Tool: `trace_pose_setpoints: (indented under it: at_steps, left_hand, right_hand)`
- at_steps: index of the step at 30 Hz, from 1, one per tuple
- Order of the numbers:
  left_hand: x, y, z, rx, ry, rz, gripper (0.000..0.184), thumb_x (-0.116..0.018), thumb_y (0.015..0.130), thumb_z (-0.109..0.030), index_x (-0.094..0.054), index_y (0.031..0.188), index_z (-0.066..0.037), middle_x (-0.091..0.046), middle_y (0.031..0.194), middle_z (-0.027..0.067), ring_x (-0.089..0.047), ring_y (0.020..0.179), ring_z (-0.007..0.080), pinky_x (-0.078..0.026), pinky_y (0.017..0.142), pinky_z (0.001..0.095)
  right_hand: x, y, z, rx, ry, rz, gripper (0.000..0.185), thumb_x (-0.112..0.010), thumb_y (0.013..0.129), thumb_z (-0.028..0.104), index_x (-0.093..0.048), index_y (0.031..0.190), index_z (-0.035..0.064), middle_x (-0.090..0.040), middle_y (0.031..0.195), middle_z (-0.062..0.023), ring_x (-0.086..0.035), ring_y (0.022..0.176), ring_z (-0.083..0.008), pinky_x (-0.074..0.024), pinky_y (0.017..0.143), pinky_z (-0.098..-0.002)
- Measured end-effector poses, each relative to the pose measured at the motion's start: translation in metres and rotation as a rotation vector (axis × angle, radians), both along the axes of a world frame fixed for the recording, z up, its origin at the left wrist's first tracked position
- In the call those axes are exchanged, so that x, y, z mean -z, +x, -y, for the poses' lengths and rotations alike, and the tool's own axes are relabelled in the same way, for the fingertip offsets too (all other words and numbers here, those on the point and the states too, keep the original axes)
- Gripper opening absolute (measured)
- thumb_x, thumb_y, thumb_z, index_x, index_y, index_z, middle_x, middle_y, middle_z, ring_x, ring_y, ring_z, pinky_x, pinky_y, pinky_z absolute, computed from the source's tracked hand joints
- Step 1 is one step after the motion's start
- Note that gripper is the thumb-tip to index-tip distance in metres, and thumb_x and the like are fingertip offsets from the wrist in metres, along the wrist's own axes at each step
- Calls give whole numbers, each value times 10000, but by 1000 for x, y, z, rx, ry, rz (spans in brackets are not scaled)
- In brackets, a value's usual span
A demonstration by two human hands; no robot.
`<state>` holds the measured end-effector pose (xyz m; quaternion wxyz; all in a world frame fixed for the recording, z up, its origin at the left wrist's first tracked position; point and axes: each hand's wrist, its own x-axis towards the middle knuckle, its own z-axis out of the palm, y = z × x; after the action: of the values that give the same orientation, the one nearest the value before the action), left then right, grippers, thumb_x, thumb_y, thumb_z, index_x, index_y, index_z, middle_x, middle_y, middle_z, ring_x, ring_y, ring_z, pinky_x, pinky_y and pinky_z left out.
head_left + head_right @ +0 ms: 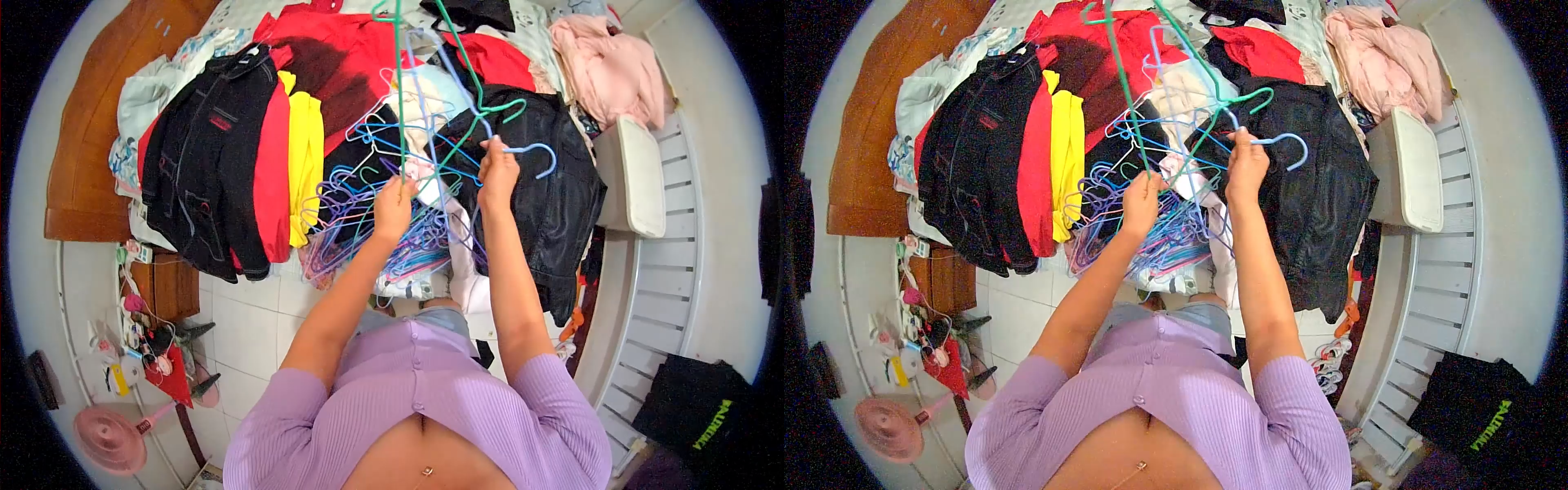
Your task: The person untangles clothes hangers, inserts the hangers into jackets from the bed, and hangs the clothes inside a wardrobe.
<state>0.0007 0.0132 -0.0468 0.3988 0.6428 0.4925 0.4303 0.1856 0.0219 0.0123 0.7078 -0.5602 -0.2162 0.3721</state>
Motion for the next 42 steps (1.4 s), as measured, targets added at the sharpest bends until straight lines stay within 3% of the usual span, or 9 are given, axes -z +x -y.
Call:
trace_pose_setpoints:
  at_steps: [9, 13, 16, 18, 19, 22, 28, 38, 42]
  left_hand:
    - [18, -23, -14, -206, -483, 784, 378, -341, 974, -383, -449, 852, -42, -538, 766, 113, -608, 745, 228, -561, 677, 361]
    - [55, -35, -15, -183, -790, 764, 411, -348, 966, -406, -461, 861, -25, -546, 784, 137, -620, 768, 260, -555, 679, 374]
    - [81, -40, -18, -92, -996, 522, 472, -471, 924, -353, -425, 1169, 47, -546, 960, 220, -601, 875, 339, -519, 759, 411]
    - [73, -18, -7, -484, -669, -371, 669, -619, 835, -281, -275, 1314, 35, -424, 1184, 261, -473, 1082, 386, -408, 919, 464]
    - [61, -22, -1, -448, -428, -407, 866, -713, 731, -202, -164, 1362, 23, -298, 1293, 260, -355, 1172, 407, -311, 987, 474]
    - [2, -10, 9, -196, 33, -638, 716, -666, 719, -65, -330, 1347, -140, -375, 1256, 198, -412, 1114, 397, -374, 925, 441]
    - [70, 18, -6, 604, 87, -471, 171, -593, 795, -168, -671, 898, -56, -574, 972, 184, -550, 934, 353, -451, 836, 417]
    - [54, -3, -11, 399, -60, -927, 231, -618, 752, -270, -676, 726, -48, -651, 787, 153, -641, 732, 340, -504, 658, 454]
    - [22, 40, -28, 356, 106, -697, 215, -581, 771, -245, -663, 729, -51, -640, 756, 173, -620, 712, 365, -481, 654, 465]
  right_hand:
    - [-2, 4, 9, 234, 95, -87, 280, -530, 920, 296, -564, 786, 52, -348, 506, 55, -281, 389, -38, -186, 345, -212]
    - [-22, 8, 20, 181, 270, -178, 283, -503, 935, 289, -551, 816, 36, -282, 506, 61, -225, 401, -32, -152, 362, -216]
    - [-33, 1, 29, 133, 354, -138, 296, -491, 941, 284, -548, 818, 21, -265, 510, 60, -216, 412, -33, -149, 372, -217]
    - [-35, -3, 36, 78, 431, -75, 312, -487, 944, 287, -546, 817, 8, -271, 510, 56, -223, 418, -36, -156, 381, -213]
    - [-35, -5, 38, 61, 451, -64, 318, -493, 940, 285, -546, 804, 3, -273, 509, 53, -227, 420, -39, -158, 385, -216]
    - [-35, -11, 44, 31, 470, -63, 309, -508, 931, 277, -551, 799, 1, -274, 508, 51, -227, 420, -40, -155, 385, -221]
    - [-39, -3, 44, 40, 510, -231, 353, -476, 891, 293, -433, 620, 71, -254, 467, 34, -219, 404, -77, -157, 387, -246]
    - [-85, 88, 102, 698, 209, 220, 338, -525, 902, 295, -494, 637, 87, -371, 510, 48, -294, 420, -31, -197, 394, -200]
    - [-55, 135, 164, 749, -147, 374, 359, -536, 900, 300, -540, 647, 46, -433, 543, 22, -352, 485, -52, -252, 459, -229]
